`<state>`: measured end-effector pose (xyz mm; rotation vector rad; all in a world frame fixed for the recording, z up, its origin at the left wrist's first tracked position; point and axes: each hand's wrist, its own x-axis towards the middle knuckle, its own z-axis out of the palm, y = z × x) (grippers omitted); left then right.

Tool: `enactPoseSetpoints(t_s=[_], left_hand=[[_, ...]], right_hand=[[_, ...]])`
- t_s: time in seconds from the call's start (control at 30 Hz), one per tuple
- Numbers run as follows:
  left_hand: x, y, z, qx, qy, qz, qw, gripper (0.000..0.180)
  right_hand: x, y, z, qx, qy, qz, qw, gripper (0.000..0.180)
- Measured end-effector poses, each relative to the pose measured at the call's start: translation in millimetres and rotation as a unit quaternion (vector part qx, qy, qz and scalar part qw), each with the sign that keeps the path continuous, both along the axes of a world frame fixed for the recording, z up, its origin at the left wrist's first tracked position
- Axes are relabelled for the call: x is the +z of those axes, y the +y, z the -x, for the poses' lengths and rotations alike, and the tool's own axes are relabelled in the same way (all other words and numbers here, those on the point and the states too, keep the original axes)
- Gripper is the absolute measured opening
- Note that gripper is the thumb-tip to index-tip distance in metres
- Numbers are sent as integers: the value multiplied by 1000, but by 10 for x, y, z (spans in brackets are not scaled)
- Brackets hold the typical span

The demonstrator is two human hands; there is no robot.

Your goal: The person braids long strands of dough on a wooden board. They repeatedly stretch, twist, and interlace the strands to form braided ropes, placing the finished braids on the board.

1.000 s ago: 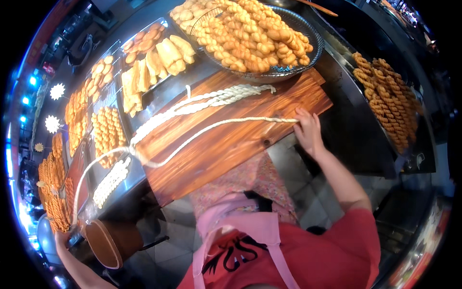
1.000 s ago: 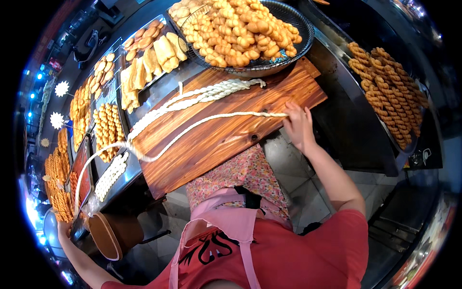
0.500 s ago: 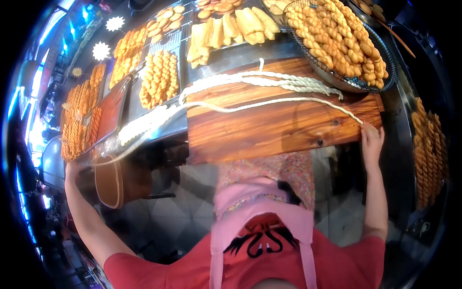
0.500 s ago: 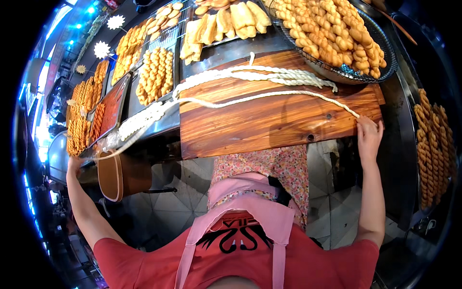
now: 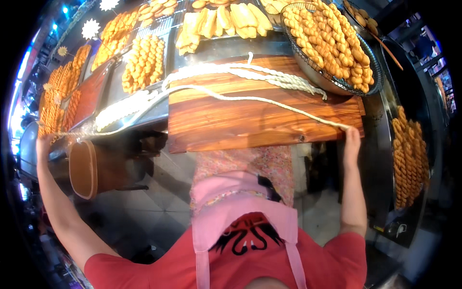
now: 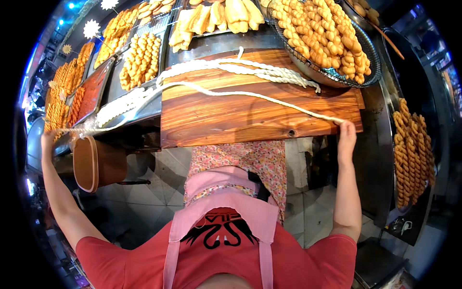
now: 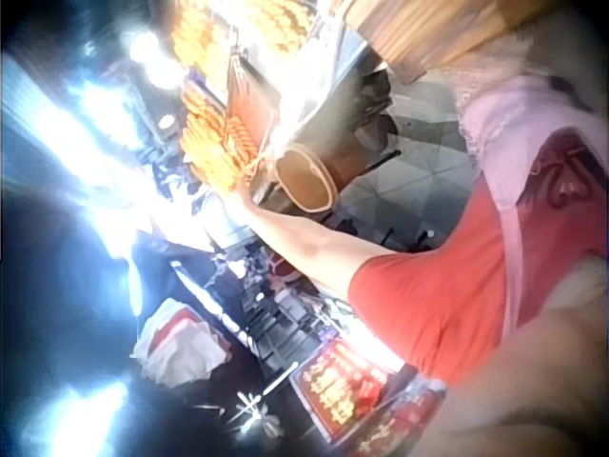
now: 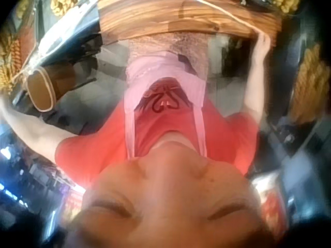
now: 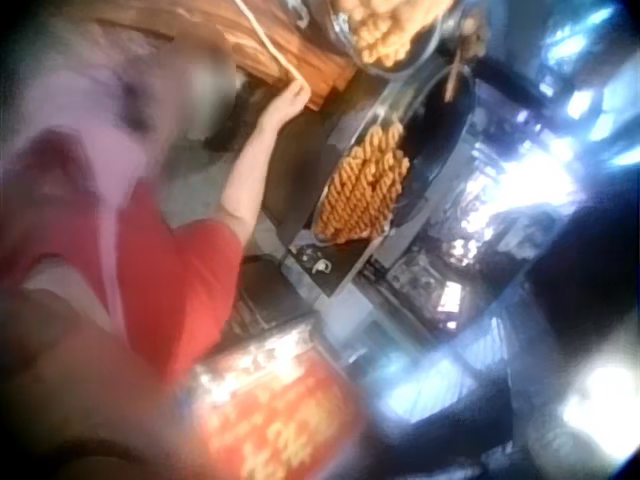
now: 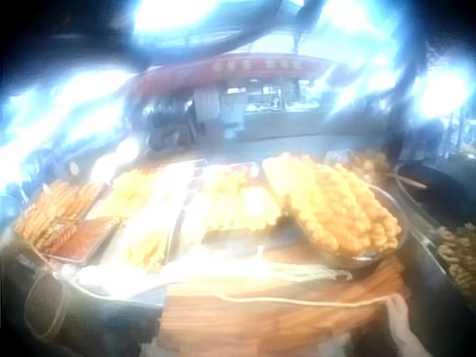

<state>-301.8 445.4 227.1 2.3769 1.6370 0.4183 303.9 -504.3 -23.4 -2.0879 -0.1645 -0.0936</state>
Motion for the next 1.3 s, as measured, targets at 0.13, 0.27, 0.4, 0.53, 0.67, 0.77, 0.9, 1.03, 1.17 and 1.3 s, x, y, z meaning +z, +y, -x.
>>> enactPoseSetpoints(t_s=[0.13,0.27,0.4,0.53,0.67,0.77,0.9,1.03,1.17,1.3], left_hand=[[954,10,570,-112,3,-207,972,27],[638,-1411,-1705,-196,-5,-40,980,26],[319,-2624,-2345,-341,-58,-20,938,23],[-135,-3489,-2731,-398,-6,71,914,23],[-638,-3956,-2718,-527,80,88,841,27],[-1109,-3947,-2619,-563,86,84,817,21],[-1433,-3909,-2373,-546,98,98,827,11],[-1794,-3916,-2644,-567,-6,61,821,9],[-2100,-4114,-3593,-571,-65,113,811,14],[-2354,-4152,-4243,-522,-44,125,842,20]], right_hand=[[800,41,-965,-14,70,-330,941,16],[2046,-1955,-1748,-179,-96,-187,961,21],[3138,-1922,-1783,-134,-286,-123,941,16],[3111,664,-372,0,-314,-113,942,27],[2319,2410,993,342,-332,-90,874,33],[1924,3353,1709,546,-382,-28,745,34],[843,3694,1952,602,-210,72,767,23],[143,3082,1542,476,-183,228,830,14],[258,2532,1297,314,-123,179,924,10],[277,2422,1173,277,-83,202,936,14]])
